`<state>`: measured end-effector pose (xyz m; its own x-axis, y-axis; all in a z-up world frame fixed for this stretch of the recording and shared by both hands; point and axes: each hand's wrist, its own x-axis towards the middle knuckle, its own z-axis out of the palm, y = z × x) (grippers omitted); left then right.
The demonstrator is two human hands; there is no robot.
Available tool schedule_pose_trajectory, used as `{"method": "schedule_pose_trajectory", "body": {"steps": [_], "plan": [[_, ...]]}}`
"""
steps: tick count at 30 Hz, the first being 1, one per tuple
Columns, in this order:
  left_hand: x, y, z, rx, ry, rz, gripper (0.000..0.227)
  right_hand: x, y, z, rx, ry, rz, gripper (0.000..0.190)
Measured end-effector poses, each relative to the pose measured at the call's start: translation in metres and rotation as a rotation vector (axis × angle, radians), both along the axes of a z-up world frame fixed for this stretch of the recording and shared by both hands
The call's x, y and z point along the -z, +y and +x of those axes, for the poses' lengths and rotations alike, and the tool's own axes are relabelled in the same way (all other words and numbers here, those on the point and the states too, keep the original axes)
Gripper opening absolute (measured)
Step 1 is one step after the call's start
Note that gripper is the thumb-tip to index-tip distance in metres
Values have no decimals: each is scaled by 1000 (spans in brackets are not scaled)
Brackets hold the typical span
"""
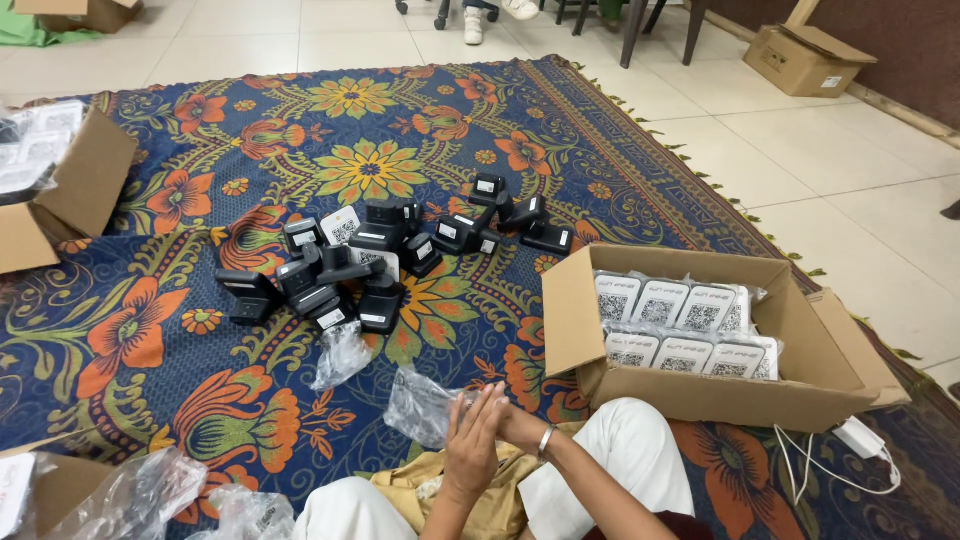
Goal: The person packs electronic components or barcode scanners into plastic bags and organizes them on the floor and in boxes.
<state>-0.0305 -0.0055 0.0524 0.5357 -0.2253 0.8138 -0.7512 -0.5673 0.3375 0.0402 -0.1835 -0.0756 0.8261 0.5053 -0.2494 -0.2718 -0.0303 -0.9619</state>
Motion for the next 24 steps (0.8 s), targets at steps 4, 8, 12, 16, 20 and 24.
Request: {"method": "schedule_pose_trajectory", "body": {"steps": [4, 8, 12, 16, 20, 24], "plan": [[-7, -1, -3, 42, 5, 2, 46, -66, 18, -15, -78, -184, -176, 39], [-12, -5, -10, 115, -8, 22, 48, -8, -1, 2, -331, -671, -430, 46], [-23, -5, -16, 182, -30, 41, 44, 130, -21, 40, -392, -395, -297, 44], [-16, -1, -14, 151, -41, 147, 41, 58, 6, 45, -86, 24, 249, 50], [-24, 18, -1, 10, -139, -9, 47, -8, 2, 53, -78, -89, 316, 86], [-16, 38, 22, -265, -6, -232, 57, -183, 30, 0, -44, -501, -195, 117]]}}
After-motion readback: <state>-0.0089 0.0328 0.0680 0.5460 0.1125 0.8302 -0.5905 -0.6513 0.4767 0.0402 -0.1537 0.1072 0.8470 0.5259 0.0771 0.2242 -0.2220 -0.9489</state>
